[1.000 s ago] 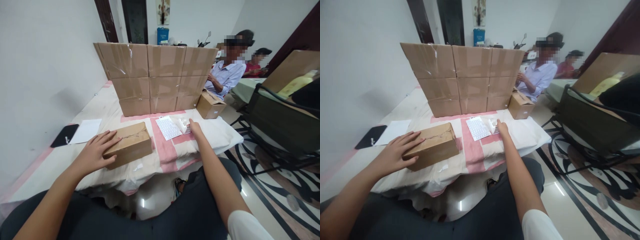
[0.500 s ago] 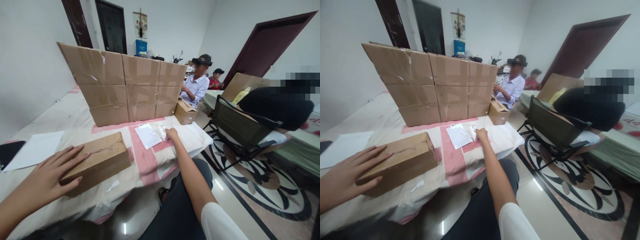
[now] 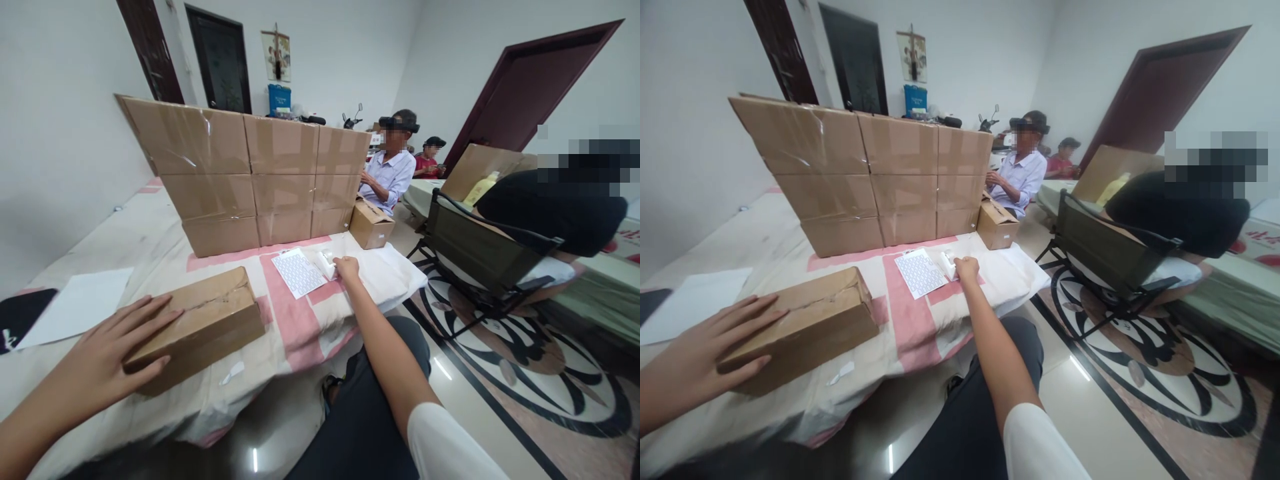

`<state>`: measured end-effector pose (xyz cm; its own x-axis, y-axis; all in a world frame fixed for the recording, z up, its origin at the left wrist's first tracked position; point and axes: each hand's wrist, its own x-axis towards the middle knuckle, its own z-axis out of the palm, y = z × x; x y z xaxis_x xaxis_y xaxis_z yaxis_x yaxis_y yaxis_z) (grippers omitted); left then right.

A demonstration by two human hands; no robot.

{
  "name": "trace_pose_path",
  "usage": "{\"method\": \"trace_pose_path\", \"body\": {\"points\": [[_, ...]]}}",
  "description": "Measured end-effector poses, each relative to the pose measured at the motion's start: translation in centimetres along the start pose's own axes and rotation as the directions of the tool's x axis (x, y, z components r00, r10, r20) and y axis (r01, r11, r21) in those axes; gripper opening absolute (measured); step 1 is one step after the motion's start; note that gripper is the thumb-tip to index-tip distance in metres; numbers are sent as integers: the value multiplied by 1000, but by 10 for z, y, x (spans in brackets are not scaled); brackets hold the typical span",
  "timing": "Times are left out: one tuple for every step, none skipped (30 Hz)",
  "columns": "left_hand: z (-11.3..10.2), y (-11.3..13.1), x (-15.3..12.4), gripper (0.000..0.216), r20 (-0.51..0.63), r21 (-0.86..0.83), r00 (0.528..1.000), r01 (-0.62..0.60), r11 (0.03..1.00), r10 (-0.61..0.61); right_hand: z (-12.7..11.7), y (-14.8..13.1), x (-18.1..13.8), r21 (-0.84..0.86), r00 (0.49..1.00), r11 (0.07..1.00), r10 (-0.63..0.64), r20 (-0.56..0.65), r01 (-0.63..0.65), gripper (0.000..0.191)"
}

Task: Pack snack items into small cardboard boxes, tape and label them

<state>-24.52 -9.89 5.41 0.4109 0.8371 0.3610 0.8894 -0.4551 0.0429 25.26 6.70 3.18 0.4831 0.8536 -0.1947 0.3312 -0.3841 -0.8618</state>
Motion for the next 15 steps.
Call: {"method": "trace_pose_path", "body": {"points": [[0,-1,-1,69,3,-7,1000,-27,1000,27,1,1,-1,7,1000,1000,2,-1,-2,33],[1,-3,-1,70,1,-13,999,-45,999,45,1,2,-2,13,1000,1000,5,0,-5,33],[2,-6,-2,71,0,-17,998,-57,998,57,1,3,-4,19,1000,1000,8,0,-8,33],[3,-8,-3,71,-1,-17,998,-60,998,60,1,4,-5,24,1000,1000,11,1,-11,34],[5,-11,-3,73,0,-14,998,-64,998,64,0,5,-7,30,1000,999,14,2,-14,34],[6,-15,-4,74,7,-9,997,-71,997,71,-1,6,-9,37,1000,999,18,4,-18,33],[7,-18,-4,76,18,-2,997,-78,997,78,-2,7,-10,43,1000,999,25,8,-25,33],[8,-21,-5,77,28,3,996,-86,996,86,-4,8,-12,51,999,998,34,15,-35,33],[9,-23,-5,78,35,6,995,-92,996,92,-5,8,-13,61,999,997,47,26,-48,32],[9,-25,-5,79,36,10,995,-96,995,96,-5,8,-14,74,997,995,60,41,-63,32],[9,-26,-5,79,39,15,994,-101,995,101,-5,8,-14,89,996,993,73,58,-78,32],[9,-26,-5,80,39,21,994,-105,994,104,-5,7,-15,109,994,990,85,74,-93,32],[8,-25,-5,80,33,26,994,-106,994,105,-5,7,-14,131,991,986,94,90,-105,33],[7,-23,-5,80,29,28,994,-108,994,107,-4,6,-14,155,990,981,101,103,-116,34],[6,-20,-5,79,23,23,994,-106,994,105,-3,6,-14,180,988,975,107,114,-126,35]]}}
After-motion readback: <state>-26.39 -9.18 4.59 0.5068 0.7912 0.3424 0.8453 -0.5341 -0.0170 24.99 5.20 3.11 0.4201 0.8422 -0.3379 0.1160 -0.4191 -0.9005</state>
